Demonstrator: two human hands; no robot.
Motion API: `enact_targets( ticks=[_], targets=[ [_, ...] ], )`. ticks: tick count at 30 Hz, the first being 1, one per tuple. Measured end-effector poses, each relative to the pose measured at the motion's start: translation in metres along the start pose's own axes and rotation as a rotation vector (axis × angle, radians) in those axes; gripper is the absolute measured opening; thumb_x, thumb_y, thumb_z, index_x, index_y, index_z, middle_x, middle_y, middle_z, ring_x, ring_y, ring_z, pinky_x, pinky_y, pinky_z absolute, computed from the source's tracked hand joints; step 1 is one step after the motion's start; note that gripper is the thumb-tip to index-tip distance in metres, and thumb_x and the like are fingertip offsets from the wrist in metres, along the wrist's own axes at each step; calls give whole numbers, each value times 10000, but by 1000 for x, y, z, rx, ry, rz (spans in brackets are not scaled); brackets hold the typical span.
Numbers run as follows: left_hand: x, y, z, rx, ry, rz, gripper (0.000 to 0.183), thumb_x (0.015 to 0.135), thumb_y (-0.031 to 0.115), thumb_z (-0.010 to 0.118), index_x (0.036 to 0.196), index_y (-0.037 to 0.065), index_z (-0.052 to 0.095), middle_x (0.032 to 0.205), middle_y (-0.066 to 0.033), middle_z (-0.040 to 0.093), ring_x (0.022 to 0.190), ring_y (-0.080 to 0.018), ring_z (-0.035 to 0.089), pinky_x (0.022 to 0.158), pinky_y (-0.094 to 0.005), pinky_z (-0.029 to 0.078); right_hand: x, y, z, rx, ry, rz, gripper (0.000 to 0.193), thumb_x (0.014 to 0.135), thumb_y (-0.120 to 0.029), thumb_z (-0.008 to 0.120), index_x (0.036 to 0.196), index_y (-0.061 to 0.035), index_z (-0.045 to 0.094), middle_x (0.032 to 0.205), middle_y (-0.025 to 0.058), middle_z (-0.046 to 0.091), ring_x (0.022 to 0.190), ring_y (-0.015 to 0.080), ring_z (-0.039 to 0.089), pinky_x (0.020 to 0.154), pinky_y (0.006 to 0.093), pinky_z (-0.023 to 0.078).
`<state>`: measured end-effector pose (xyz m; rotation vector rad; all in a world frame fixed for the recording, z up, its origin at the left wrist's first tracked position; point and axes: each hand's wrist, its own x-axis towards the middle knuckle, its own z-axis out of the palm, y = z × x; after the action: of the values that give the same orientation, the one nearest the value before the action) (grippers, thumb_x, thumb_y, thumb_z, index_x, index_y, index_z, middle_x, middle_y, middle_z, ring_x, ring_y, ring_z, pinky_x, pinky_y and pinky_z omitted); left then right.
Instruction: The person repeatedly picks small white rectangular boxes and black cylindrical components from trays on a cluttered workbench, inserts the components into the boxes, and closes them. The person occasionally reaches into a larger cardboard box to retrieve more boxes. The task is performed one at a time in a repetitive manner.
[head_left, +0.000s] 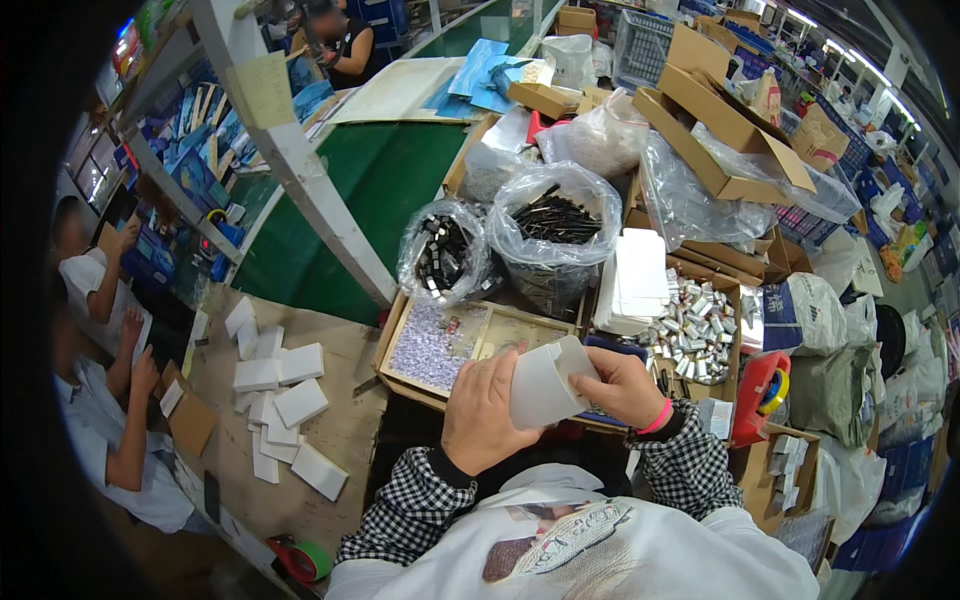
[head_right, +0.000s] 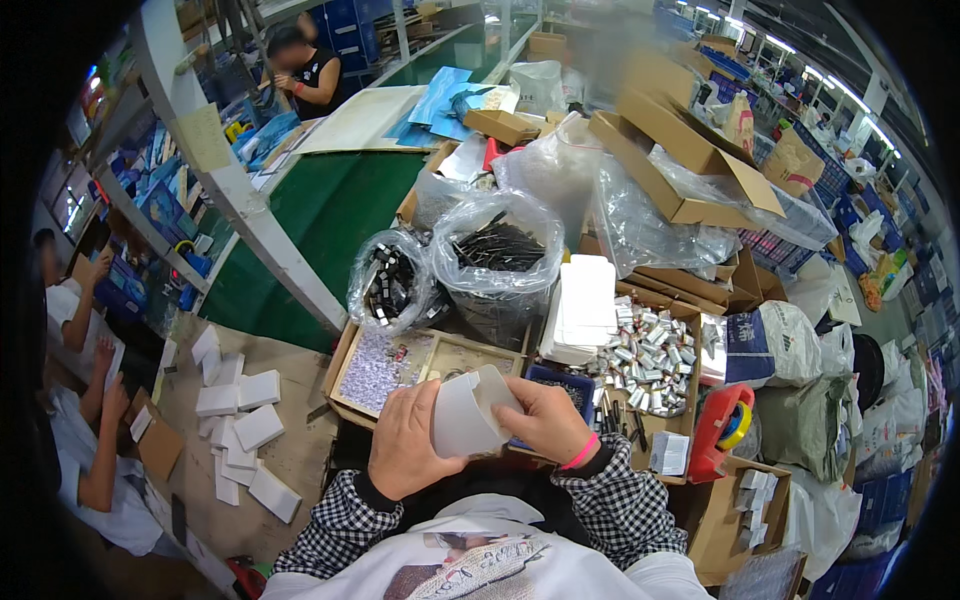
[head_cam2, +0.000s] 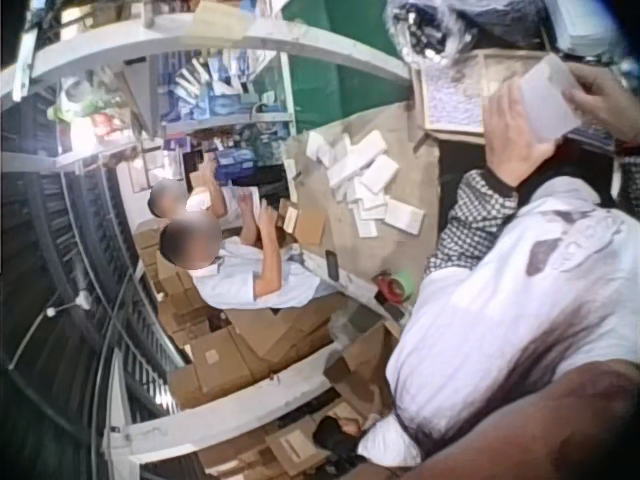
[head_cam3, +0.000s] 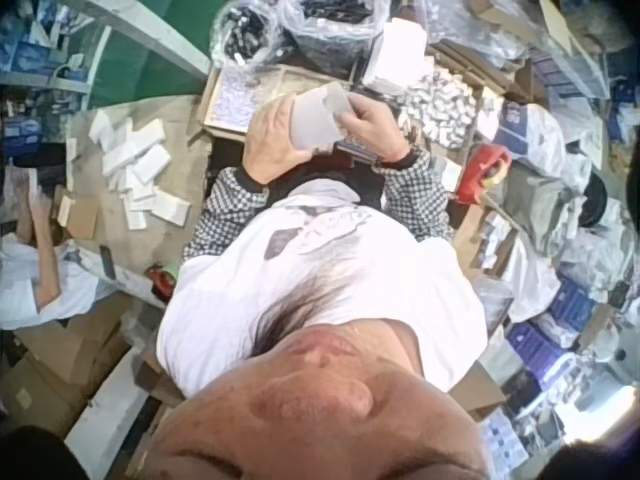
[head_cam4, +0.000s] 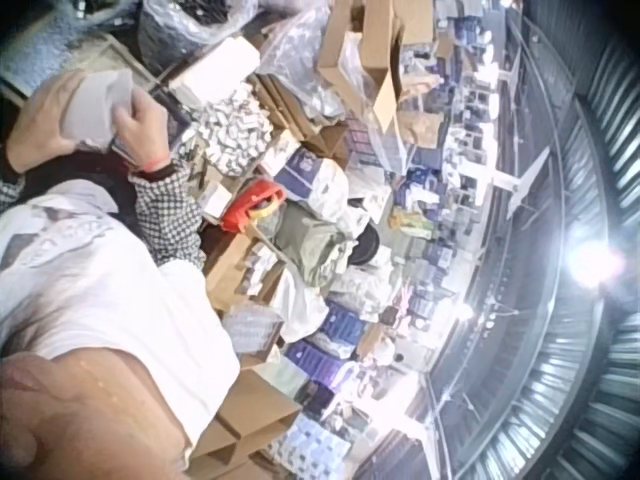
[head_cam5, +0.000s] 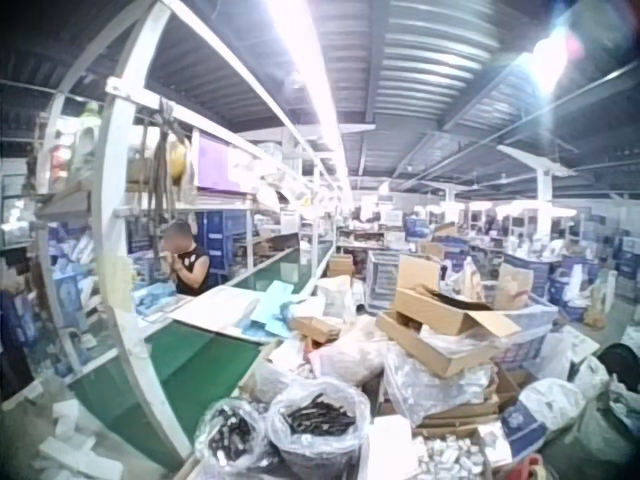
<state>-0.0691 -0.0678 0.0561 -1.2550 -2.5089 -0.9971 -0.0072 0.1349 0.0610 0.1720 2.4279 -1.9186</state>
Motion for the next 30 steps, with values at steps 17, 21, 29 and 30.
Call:
enact_targets(
  ticks=[17, 21, 29, 30],
  targets=[
    [-54, -60, -28, -509, 206, -310, 690, 811, 266, 677, 1330, -24, 328, 1080, -156, 563, 919, -231, 585, 776, -324, 483, 32, -10, 91, 371, -267, -27, 425, 828, -42, 642, 1221, 43, 504, 1106, 70, 599, 994, 117, 552, 888, 252, 447],
    [-62, -68, -30, -915, 151, -554, 413, 907, 147, 563, 1249, -52, 446, 1051, -99, 618, 889, -106, 577, 767, -232, 468, 34, -9, 91, 342, -260, 46, 426, 823, -36, 644, 1220, 37, 510, 1091, 75, 608, 988, 117, 554, 874, 257, 460],
    [-63, -67, -27, -1431, -147, -766, 377, 893, 126, 568, 1222, -16, 448, 1037, -70, 599, 922, -134, 584, 827, -266, 479, 21, 3, 88, 323, -154, 264, 388, 866, -166, 613, 1195, 25, 537, 933, 67, 646, 739, 84, 598, 593, 224, 511],
    [-63, -69, -28, -1528, -205, -809, 381, 900, 130, 556, 1232, -16, 440, 1056, -73, 591, 937, -139, 580, 834, -274, 479, 17, 5, 89, 362, -161, 249, 369, 878, -145, 587, 1201, 25, 532, 905, 53, 638, 724, 80, 584, 606, 219, 501]
  ],
)
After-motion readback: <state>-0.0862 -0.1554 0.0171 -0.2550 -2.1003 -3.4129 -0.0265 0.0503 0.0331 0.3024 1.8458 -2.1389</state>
